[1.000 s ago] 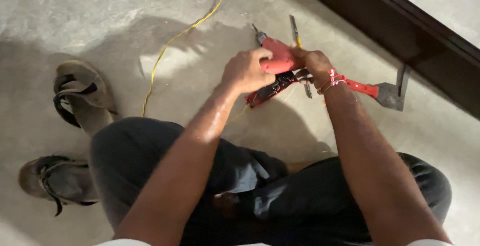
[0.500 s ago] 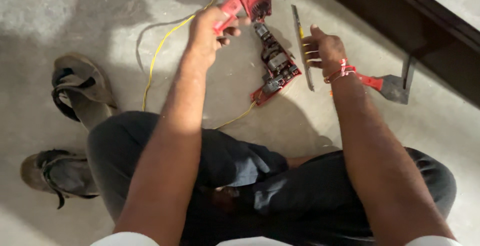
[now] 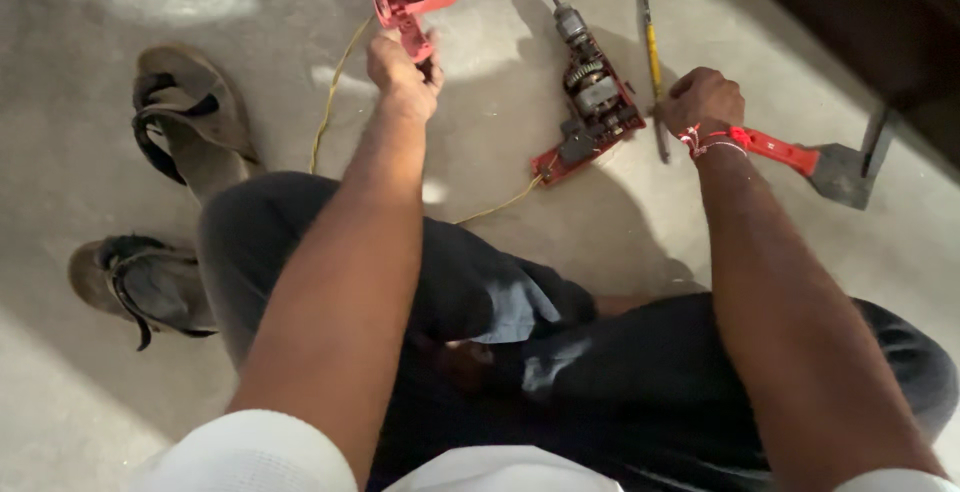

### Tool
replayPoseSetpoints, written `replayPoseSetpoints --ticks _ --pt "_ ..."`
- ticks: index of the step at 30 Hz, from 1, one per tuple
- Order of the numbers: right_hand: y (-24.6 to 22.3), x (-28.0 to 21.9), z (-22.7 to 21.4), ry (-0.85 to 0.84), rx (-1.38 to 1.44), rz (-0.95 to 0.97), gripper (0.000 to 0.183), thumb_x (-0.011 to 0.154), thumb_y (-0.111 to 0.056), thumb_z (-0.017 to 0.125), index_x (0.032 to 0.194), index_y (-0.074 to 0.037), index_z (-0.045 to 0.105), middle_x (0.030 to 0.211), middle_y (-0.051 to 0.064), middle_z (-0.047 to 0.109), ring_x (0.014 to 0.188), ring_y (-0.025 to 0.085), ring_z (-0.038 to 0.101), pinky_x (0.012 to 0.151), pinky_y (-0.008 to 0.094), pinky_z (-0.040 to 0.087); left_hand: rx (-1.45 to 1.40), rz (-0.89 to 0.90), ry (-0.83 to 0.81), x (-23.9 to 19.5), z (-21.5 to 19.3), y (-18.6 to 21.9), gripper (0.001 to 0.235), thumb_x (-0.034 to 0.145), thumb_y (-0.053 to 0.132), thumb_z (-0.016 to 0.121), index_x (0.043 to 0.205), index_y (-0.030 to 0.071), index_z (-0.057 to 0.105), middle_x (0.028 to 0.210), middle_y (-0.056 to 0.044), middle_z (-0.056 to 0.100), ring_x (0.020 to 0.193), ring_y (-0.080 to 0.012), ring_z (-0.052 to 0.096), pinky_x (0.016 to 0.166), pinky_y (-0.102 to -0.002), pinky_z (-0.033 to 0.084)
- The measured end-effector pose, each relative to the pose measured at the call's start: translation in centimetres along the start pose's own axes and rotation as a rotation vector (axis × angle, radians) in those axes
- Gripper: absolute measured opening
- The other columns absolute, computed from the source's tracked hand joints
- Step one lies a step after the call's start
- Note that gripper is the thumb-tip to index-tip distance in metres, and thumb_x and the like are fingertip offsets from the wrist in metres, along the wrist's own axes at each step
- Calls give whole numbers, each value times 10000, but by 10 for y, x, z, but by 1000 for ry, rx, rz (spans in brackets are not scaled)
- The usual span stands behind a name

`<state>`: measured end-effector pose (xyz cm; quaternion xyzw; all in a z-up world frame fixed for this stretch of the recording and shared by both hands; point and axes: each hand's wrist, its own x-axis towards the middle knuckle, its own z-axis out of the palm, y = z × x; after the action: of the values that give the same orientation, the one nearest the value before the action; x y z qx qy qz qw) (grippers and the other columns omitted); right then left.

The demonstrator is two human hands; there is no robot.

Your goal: The person sits on the floor and uses a screwdriver to remove screws from the casing of a red power drill. They then use a hammer to tap on the internal components of the opened drill.

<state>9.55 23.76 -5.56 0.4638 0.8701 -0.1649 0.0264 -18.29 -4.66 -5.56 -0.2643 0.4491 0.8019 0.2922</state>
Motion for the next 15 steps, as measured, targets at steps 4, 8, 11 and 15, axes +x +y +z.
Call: replayPoseSetpoints --ticks 4,8,11,15 --pt "3 7 7 -12 -10 34 216 793 -217 784 1001 -179 826 995 128 768 944 315 727 904 392 560 241 125 73 28 -10 -24 220 933 328 523 917 140 637 739 -47 682 520 -179 589 426 -317 395" --pt "18 17 11 -21 114 38 249 808 -244 774 1042 -159 793 1011 137 762 944 315 736 913 387 559 501 231 121 57 -15 -39 289 958 313 554 820 75 643 693 -66 645 472 -178 574 403 -339 421" --pt "29 20 13 -35 -27 -58 279 940 -304 699 1050 -76 815 1027 205 766 968 392 727 914 447 575 657 278 161 60 -19 -50 264 932 230 575 873 -8 671 742 -139 637 564 -244 593 492 -433 443" --pt "25 22 11 -73 77 34 373 793 -308 746 1120 -139 806 1056 141 764 981 348 726 931 422 546 1057 388 327 40 -11 -49 372 873 271 632 1084 -10 756 1069 -238 751 1017 -386 743 859 -464 577"
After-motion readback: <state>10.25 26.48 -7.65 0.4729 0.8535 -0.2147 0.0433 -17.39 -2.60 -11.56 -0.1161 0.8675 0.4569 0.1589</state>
